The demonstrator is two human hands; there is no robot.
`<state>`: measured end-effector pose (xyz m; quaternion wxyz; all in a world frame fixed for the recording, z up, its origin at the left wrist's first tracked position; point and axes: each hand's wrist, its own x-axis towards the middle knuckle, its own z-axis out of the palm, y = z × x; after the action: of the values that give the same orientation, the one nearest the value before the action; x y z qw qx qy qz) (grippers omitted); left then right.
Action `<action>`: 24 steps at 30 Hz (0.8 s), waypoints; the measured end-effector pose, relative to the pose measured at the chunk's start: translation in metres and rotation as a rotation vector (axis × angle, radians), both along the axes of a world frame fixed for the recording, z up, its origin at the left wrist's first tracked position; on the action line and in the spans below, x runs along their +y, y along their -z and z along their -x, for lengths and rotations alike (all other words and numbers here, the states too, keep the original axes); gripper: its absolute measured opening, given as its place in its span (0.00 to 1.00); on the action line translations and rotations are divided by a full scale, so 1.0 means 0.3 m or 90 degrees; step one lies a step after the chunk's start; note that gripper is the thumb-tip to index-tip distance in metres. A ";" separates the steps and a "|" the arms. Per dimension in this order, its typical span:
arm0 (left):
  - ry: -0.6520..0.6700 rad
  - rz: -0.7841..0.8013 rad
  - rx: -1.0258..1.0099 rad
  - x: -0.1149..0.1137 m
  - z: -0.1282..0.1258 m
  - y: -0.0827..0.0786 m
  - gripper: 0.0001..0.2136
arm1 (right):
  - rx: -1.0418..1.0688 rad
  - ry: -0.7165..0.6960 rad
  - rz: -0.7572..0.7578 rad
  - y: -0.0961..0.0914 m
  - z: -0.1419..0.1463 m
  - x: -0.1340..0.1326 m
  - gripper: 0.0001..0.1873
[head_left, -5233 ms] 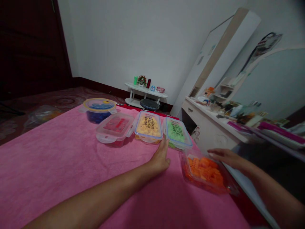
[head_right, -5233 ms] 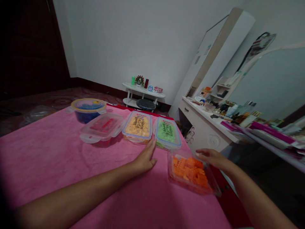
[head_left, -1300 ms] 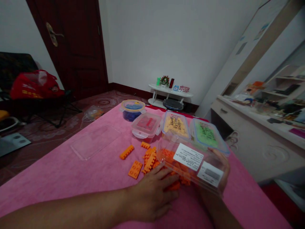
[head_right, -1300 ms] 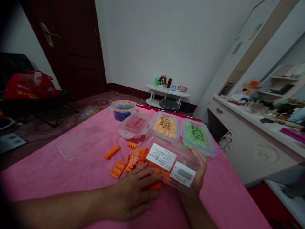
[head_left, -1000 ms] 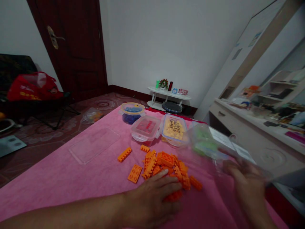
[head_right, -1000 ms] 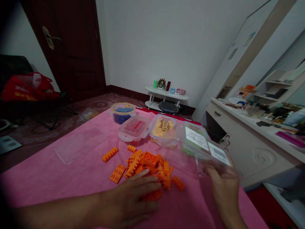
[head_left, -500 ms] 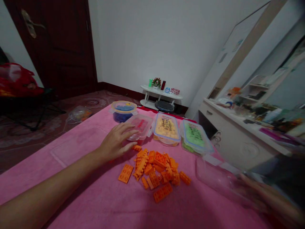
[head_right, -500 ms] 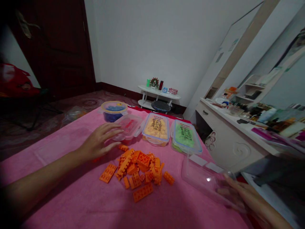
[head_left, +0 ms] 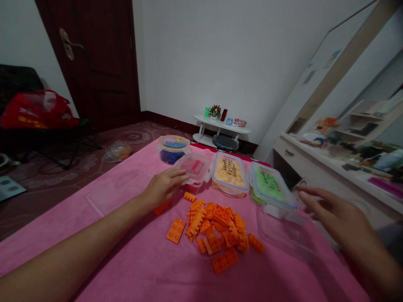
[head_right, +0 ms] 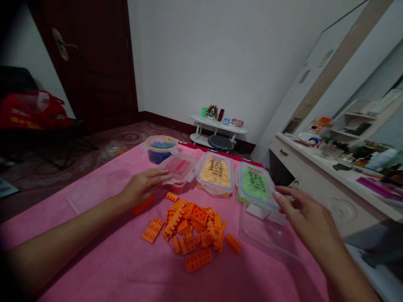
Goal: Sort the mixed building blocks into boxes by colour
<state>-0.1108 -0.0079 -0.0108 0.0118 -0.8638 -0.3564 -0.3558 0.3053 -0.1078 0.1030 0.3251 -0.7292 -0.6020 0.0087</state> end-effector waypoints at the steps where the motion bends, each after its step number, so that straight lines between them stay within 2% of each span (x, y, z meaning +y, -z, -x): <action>1: -0.001 0.007 -0.022 -0.001 -0.002 -0.005 0.18 | 0.025 -0.043 0.018 -0.012 0.074 0.029 0.24; 3: -0.013 0.024 -0.096 -0.002 -0.005 -0.021 0.18 | 0.067 -0.171 0.040 -0.012 0.227 0.083 0.23; 5: -0.038 0.039 -0.193 -0.001 -0.005 -0.039 0.16 | 0.122 -0.272 0.073 0.021 0.363 0.129 0.21; 7: -0.071 0.041 -0.291 0.003 -0.001 -0.056 0.14 | 0.212 -0.322 0.106 0.078 0.466 0.164 0.21; 10: -0.114 0.015 -0.393 0.006 0.010 -0.078 0.13 | 0.289 -0.370 0.143 0.176 0.556 0.200 0.20; 12: -0.132 -0.020 -0.416 0.001 0.020 -0.096 0.12 | 0.318 -0.384 0.143 0.223 0.582 0.210 0.21; 14: -0.144 -0.068 -0.415 -0.008 0.032 -0.122 0.11 | 0.336 -0.388 0.135 0.245 0.590 0.210 0.22; 19: -0.207 -0.140 -0.414 -0.024 0.084 -0.208 0.11 | 0.352 -0.394 0.130 0.239 0.559 0.198 0.22; 24: -0.296 -0.126 -0.489 -0.012 0.187 -0.265 0.13 | 0.362 -0.378 0.155 0.246 0.535 0.201 0.23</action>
<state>-0.1668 -0.0114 0.0687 0.0407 -0.5614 -0.4834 -0.6705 0.1449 -0.0477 0.0293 0.3729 -0.5261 -0.6667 0.3737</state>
